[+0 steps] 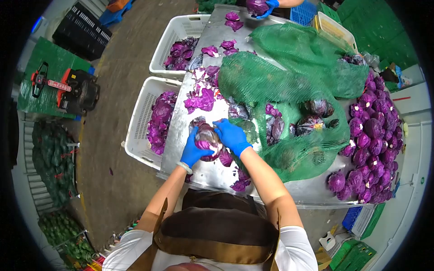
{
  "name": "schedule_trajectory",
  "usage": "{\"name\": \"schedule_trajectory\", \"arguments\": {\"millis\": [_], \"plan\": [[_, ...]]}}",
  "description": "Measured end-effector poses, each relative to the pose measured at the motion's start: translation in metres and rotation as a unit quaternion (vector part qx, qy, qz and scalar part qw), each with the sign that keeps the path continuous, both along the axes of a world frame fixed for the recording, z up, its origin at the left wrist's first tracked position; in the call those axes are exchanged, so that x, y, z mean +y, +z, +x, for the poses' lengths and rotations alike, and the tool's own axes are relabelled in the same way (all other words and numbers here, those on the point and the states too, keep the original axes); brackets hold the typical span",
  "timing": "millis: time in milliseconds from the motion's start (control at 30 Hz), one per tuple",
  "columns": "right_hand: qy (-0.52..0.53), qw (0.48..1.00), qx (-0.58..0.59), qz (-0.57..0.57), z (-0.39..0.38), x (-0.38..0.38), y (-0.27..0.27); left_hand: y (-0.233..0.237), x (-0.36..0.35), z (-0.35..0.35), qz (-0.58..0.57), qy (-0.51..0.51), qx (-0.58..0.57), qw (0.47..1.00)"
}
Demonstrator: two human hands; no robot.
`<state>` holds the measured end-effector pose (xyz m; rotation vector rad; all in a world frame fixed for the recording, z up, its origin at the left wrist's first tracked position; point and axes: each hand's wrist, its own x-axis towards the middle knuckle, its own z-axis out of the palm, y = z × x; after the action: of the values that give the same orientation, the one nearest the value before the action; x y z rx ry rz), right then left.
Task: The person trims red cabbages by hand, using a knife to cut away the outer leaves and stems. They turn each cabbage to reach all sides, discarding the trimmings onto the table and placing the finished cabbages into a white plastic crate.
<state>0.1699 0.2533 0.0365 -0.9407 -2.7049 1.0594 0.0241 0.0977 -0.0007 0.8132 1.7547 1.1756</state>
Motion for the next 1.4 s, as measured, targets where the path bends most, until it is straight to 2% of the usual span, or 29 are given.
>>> {"name": "schedule_trajectory", "arguments": {"millis": [67, 100, 200, 233, 333, 467, 500, 567, 633, 733, 767, 867, 900, 967, 1000, 1067, 1133, 1200, 1267, 1400], "plan": [[0.04, 0.999, -0.015, -0.002, -0.003, 0.005, -0.026, -0.002, -0.002, 0.004, 0.01, 0.003, 0.012, 1.0], [-0.009, 0.996, 0.089, 0.003, -0.001, 0.003, -0.039, -0.002, -0.002, 0.004, 0.017, 0.012, 0.014, 1.0], [-0.051, 0.992, 0.113, -0.028, 0.004, 0.011, 0.015, -0.006, -0.001, -0.002, 0.013, 0.031, -0.017, 0.999], [0.005, 0.99, 0.139, 0.007, 0.009, 0.009, 0.016, -0.007, -0.002, -0.005, 0.008, 0.035, -0.033, 0.999], [0.064, 0.995, 0.072, 0.038, 0.021, -0.01, 0.032, -0.006, 0.001, -0.016, -0.017, 0.036, -0.104, 0.994], [0.1, 0.99, -0.054, 0.083, 0.014, -0.021, 0.026, -0.003, 0.007, -0.017, -0.018, 0.048, -0.107, 0.993], [0.057, 0.995, -0.043, 0.064, 0.01, -0.021, 0.026, -0.002, 0.007, -0.016, -0.006, 0.044, -0.117, 0.992], [0.044, 0.996, -0.048, 0.066, 0.003, -0.017, 0.023, -0.013, 0.008, -0.019, -0.003, 0.036, -0.126, 0.991], [0.027, 0.998, -0.039, 0.047, -0.004, -0.015, 0.024, 0.001, 0.013, -0.018, -0.015, 0.038, -0.128, 0.991], [-0.037, 0.999, -0.007, 0.033, -0.013, -0.003, 0.003, 0.006, 0.008, -0.01, -0.019, 0.022, -0.07, 0.997], [-0.02, 0.999, -0.034, 0.021, -0.015, 0.006, 0.004, -0.006, 0.004, -0.007, -0.009, 0.002, -0.037, 0.999], [-0.007, 0.999, -0.029, -0.021, -0.013, 0.02, -0.007, -0.004, -0.001, -0.003, -0.003, 0.035, -0.031, 0.999], [-0.087, 0.993, -0.067, -0.048, -0.015, 0.022, -0.009, -0.004, -0.002, -0.006, 0.001, 0.023, -0.034, 0.999], [-0.164, 0.985, -0.046, -0.032, -0.004, 0.028, -0.046, 0.005, -0.005, 0.0, 0.003, 0.013, 0.005, 1.0], [-0.202, 0.979, -0.032, -0.022, -0.001, 0.033, -0.046, 0.008, -0.004, 0.0, 0.006, 0.008, 0.026, 1.0], [-0.19, 0.982, 0.004, 0.019, 0.015, 0.024, -0.051, -0.001, -0.01, -0.002, 0.021, 0.044, -0.046, 0.998], [-0.206, 0.977, 0.014, 0.049, 0.024, 0.004, 0.006, -0.003, -0.012, -0.001, 0.015, 0.098, -0.139, 0.985], [-0.113, 0.991, 0.041, 0.062, 0.04, -0.024, 0.015, -0.006, -0.015, 0.002, -0.019, 0.108, -0.125, 0.986], [-0.062, 0.996, 0.055, 0.019, 0.043, -0.046, 0.03, -0.027, -0.013, 0.001, -0.047, 0.112, -0.097, 0.988], [-0.064, 0.997, -0.033, -0.003, 0.033, -0.059, 0.023, 0.012, 0.001, 0.005, -0.043, 0.102, -0.086, 0.99]]}}
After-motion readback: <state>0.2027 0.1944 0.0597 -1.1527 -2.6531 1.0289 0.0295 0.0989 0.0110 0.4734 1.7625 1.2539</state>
